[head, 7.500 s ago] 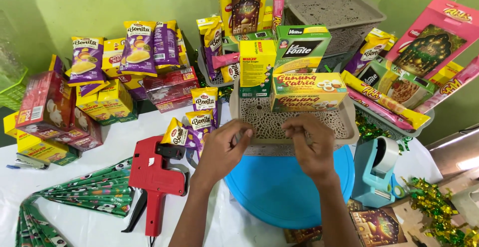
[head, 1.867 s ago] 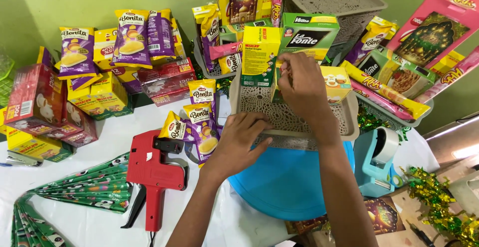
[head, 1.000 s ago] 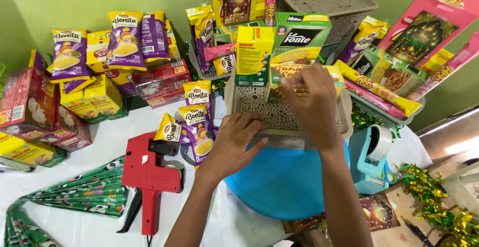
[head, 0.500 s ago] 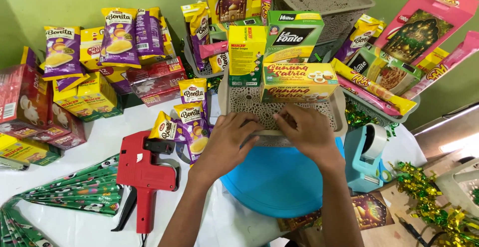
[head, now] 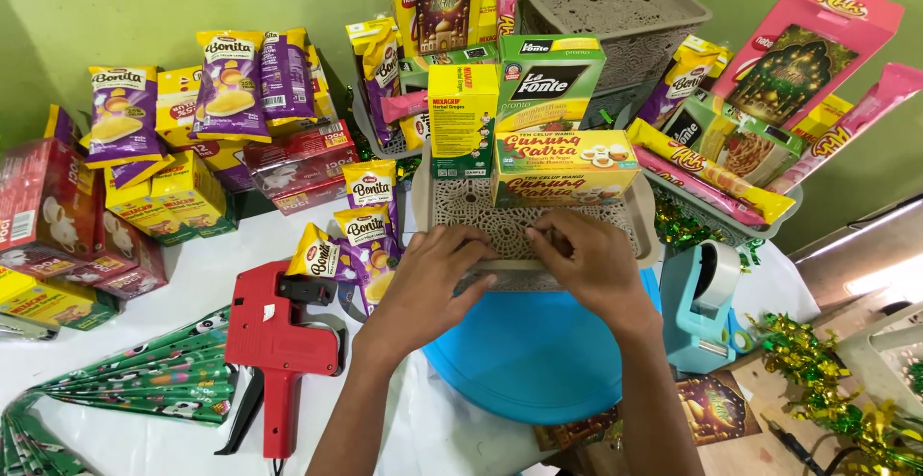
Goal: Assembling a gift hamper by arranging various snack boxes and packages into a basket
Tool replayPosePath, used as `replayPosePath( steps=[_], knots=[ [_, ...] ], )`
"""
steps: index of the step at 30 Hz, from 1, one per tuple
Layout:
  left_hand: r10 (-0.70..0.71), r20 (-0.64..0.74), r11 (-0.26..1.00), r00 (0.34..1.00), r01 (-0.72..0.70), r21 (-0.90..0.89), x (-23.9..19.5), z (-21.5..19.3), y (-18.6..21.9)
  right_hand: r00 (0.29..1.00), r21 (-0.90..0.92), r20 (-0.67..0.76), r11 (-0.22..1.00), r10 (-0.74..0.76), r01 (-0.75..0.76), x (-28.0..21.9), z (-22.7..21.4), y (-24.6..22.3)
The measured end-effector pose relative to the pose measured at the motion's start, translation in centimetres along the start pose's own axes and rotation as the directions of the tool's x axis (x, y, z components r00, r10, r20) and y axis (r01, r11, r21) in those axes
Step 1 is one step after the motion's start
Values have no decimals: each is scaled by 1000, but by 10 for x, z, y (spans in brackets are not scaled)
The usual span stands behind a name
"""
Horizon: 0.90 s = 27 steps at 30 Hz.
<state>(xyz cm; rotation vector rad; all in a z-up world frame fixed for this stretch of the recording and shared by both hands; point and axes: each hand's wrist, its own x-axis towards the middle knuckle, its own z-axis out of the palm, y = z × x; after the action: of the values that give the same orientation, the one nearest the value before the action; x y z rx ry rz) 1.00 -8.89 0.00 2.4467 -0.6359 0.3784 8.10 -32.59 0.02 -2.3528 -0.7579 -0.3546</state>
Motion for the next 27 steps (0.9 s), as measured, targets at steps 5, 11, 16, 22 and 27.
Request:
replayPosePath(
  steps=[5, 11, 16, 22, 27],
  knots=[
    [-83, -3, 993, 997, 82, -81, 3, -5, 4, 999, 152, -39, 988, -3, 9, -1, -12, 5],
    [-99, -231, 975, 968, 48, -216, 7, 8, 1, 995, 238, -102, 971, 7, 17, -2, -20, 14],
    [-33, -429, 953, 903, -100, -285, 11, 8, 10, 996, 276, -86, 961, 22, 2, -5, -29, 13],
    [30, -430, 932, 902, -181, -314, 11, 8, 3, 992, 273, -62, 958, 112, -91, -5, -27, 25],
    [-19, -328, 920, 944, -112, -376, 9, 20, -12, 995, 203, -30, 976, 91, -83, 0, -32, 7]
  ],
)
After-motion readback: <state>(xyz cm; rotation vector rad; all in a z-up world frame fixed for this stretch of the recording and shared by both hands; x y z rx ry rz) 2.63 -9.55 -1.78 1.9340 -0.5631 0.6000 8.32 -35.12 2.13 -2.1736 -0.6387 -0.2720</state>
